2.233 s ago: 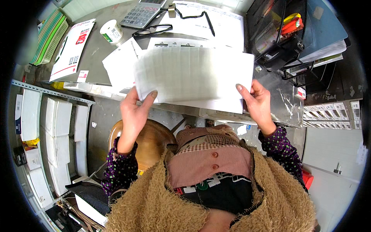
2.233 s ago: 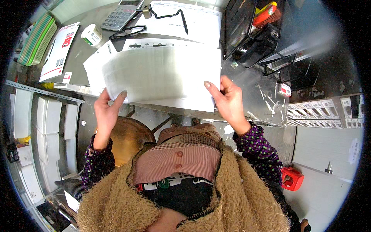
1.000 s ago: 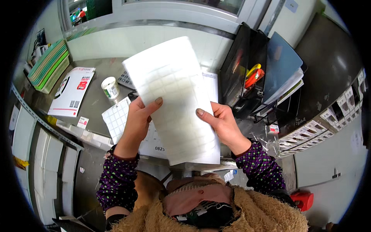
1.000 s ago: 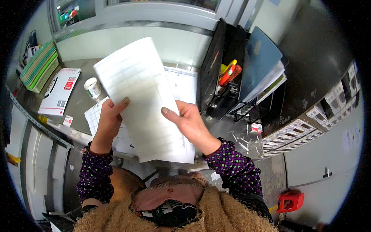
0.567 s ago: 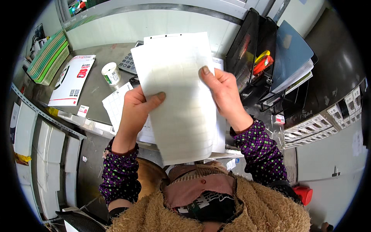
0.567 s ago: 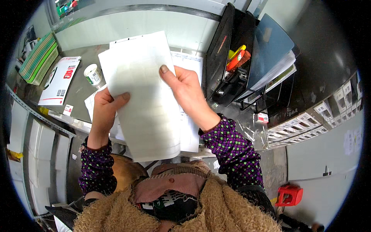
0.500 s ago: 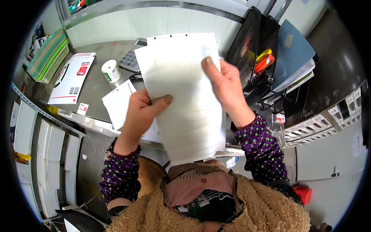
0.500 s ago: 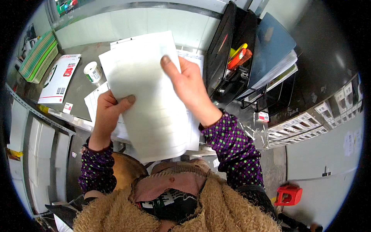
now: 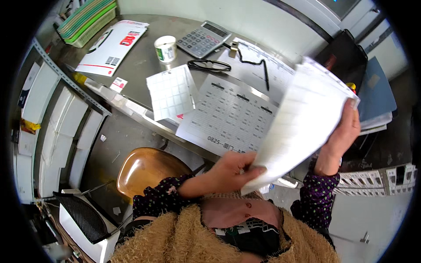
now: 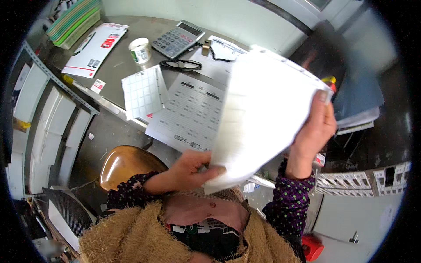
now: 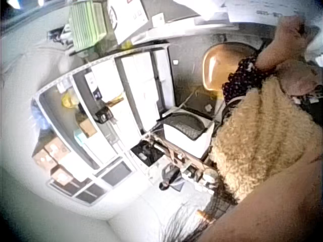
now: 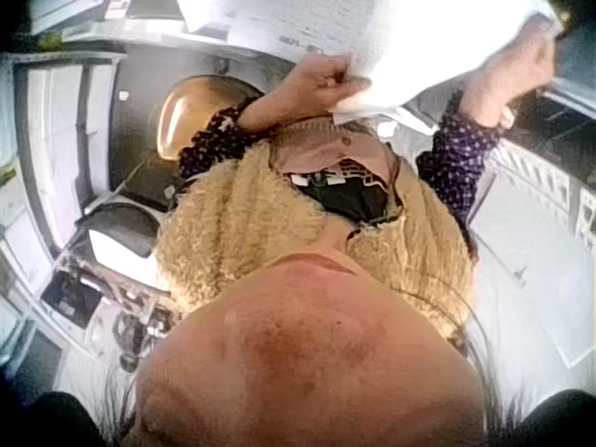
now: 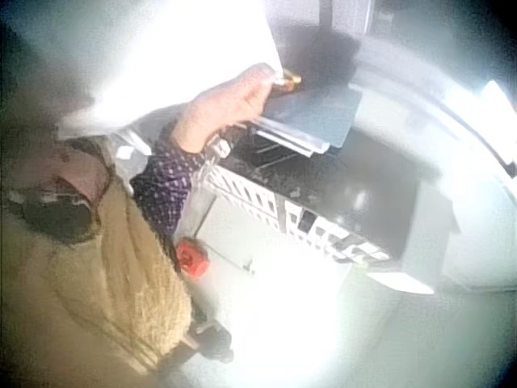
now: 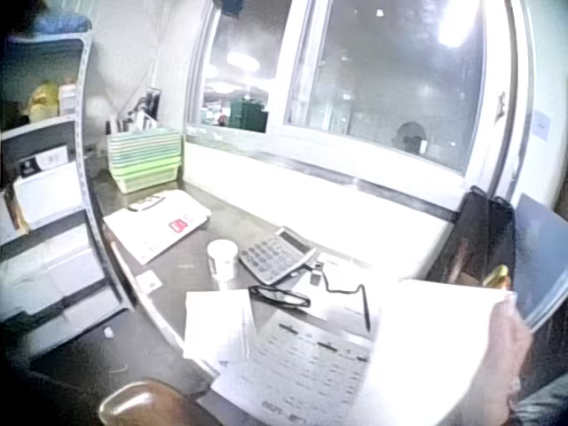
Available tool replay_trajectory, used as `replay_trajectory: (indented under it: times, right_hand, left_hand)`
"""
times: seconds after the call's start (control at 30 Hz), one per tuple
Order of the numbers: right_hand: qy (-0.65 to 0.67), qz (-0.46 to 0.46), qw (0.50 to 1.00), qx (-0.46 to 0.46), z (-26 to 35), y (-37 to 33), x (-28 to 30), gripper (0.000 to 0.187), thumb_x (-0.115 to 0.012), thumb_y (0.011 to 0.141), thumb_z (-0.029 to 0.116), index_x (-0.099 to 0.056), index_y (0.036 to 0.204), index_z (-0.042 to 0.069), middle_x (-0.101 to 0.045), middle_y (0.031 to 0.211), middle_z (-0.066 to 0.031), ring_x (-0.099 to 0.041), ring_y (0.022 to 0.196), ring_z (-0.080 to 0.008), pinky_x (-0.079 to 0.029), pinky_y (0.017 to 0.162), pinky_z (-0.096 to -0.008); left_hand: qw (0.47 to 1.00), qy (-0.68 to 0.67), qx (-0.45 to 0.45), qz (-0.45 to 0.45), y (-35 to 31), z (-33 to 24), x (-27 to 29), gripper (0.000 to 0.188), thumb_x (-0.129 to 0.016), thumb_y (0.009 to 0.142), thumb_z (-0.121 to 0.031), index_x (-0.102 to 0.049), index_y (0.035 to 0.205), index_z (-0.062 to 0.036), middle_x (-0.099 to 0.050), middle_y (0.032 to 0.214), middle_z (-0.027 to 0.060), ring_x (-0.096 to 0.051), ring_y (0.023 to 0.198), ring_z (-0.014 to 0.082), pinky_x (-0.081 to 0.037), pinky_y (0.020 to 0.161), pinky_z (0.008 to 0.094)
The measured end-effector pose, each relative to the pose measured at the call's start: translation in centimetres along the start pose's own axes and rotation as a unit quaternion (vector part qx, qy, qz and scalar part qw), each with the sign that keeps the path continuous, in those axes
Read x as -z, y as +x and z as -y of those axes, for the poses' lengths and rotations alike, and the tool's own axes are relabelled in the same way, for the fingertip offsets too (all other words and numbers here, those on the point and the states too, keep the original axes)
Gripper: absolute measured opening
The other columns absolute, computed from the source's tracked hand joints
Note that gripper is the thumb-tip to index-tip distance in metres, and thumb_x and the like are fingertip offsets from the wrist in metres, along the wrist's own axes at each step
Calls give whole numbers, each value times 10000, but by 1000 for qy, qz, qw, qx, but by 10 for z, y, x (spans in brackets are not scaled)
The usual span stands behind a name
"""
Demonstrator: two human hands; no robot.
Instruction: The person removes a sheet of green labels from a labeled drawer, writes on a white grid paper with a pen at a desk, and then returns the label sheet to the drawer.
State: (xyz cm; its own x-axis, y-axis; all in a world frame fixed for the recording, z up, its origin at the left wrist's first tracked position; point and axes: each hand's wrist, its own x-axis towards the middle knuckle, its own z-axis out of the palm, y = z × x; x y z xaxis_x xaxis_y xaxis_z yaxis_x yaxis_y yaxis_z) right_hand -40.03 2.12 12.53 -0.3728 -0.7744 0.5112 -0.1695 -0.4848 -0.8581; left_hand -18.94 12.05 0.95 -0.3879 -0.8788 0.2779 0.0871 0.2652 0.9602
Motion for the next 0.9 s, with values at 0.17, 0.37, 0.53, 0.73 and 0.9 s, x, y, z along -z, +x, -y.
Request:
replay_trajectory:
  times: [0.17,0.37,0.53,0.73,0.9]
  right_hand:
    - [51,77,995,-22,-20,-9,-12,322,-513,1015,288,-643,1033,-7,-633,877,26,-524,718,-56,-424,674,-199]
    - [45,240,961,-132,-42,-24,-8,277,-495,1018,261,-558,1144,23,-672,826,-83,-592,651,-90,-449,600,-216]
    - [-29,275,954,-115,-90,-33,-7,180,-554,988,154,-583,1076,-1,-650,791,-36,-577,663,-64,-459,612,-204]
    - [-39,244,965,-86,-126,-39,-9,156,-568,977,127,-596,1022,-19,-629,771,-24,-578,680,-54,-462,603,-197]
    - [-87,224,968,-78,-137,-45,6,158,-563,986,145,-578,1046,-1,-611,771,1,-518,666,-31,-414,608,-178]
  left_hand:
    - [998,21,-56,-21,-7,4,3,246,-635,907,-102,-627,1132,-2,-680,867,144,-651,760,166,-500,684,288]
    - [949,29,128,-287,-48,-38,93,127,-688,860,-39,-704,984,-16,-718,876,55,-643,736,99,-513,665,254]
    - [814,74,41,-575,-55,-55,199,318,-689,825,-55,-624,1079,124,-693,974,152,-664,810,197,-523,741,299]
    - [857,201,191,-434,-50,-16,343,457,-747,753,-124,-610,1104,133,-683,1001,173,-648,870,229,-500,810,313]
    - [595,703,169,-352,2,-9,341,766,-745,744,-358,-436,1355,-13,-477,1379,202,-505,1219,362,-463,965,432]
